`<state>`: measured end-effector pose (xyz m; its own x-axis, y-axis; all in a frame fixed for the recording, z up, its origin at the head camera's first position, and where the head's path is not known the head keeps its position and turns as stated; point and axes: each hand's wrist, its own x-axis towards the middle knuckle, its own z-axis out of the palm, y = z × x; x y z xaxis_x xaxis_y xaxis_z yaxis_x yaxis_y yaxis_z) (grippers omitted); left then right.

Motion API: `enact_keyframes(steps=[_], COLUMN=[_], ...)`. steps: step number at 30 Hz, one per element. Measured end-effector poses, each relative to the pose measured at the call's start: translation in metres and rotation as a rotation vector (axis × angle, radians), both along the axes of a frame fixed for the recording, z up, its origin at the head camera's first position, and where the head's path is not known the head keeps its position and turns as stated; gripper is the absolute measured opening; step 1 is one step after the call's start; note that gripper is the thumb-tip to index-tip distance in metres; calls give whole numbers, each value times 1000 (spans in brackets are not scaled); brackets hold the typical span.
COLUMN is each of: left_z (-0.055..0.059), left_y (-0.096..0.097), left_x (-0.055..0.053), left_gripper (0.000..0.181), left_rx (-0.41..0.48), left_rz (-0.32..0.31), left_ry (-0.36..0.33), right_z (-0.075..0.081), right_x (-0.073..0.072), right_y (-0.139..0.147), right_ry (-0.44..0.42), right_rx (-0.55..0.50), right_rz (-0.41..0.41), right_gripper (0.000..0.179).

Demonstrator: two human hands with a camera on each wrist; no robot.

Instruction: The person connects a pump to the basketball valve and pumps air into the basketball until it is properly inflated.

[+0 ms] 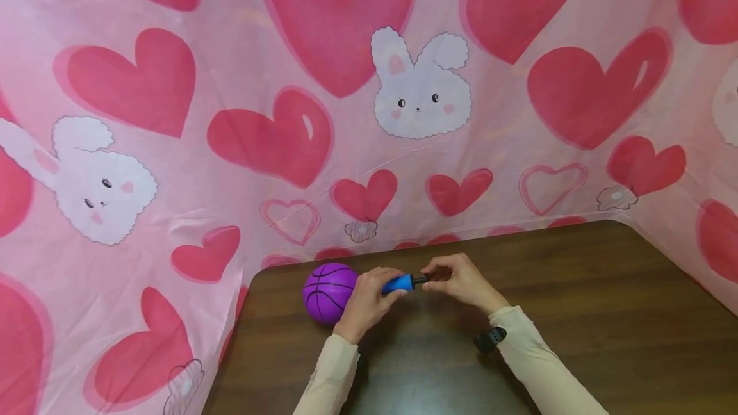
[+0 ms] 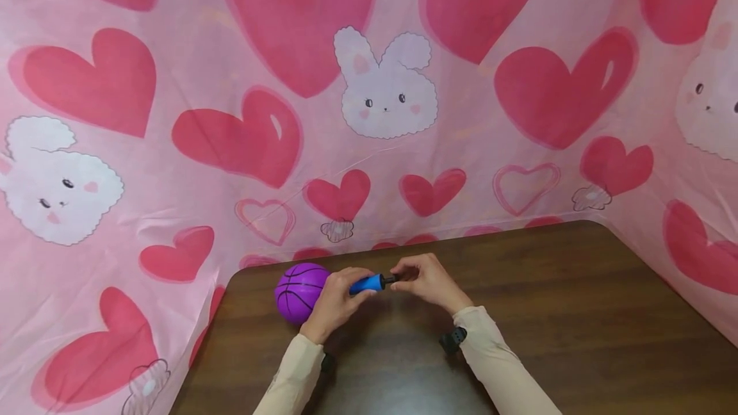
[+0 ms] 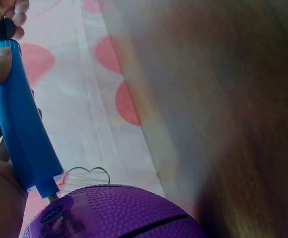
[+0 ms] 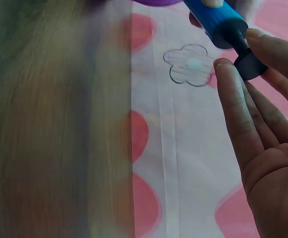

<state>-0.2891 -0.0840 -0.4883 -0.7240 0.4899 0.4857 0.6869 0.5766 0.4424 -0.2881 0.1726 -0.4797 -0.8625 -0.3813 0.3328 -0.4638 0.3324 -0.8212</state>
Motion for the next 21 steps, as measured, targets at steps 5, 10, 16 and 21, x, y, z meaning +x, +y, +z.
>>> enact_keyframes(steps=[5,10,16,21], left_z=[1,1,1,1], left_y=[-2,-3,-2,-2], left_x=[0,0,1,1], left_gripper=[28,29,31,33], left_rx=[6,4,3,2], left_rz=[-5,-7,-17,-26], left_ry=[25,14,-7,-9], right_z=[1,2,2,1], right_x=[-2,-1,3,4], right_y=[-8,-7,-4,-3], right_ry=[7,8,3,2], right_rx=[-8,-4,-6,-7], right_rz=[-1,3,20,32], right_gripper=[21,21,23,22])
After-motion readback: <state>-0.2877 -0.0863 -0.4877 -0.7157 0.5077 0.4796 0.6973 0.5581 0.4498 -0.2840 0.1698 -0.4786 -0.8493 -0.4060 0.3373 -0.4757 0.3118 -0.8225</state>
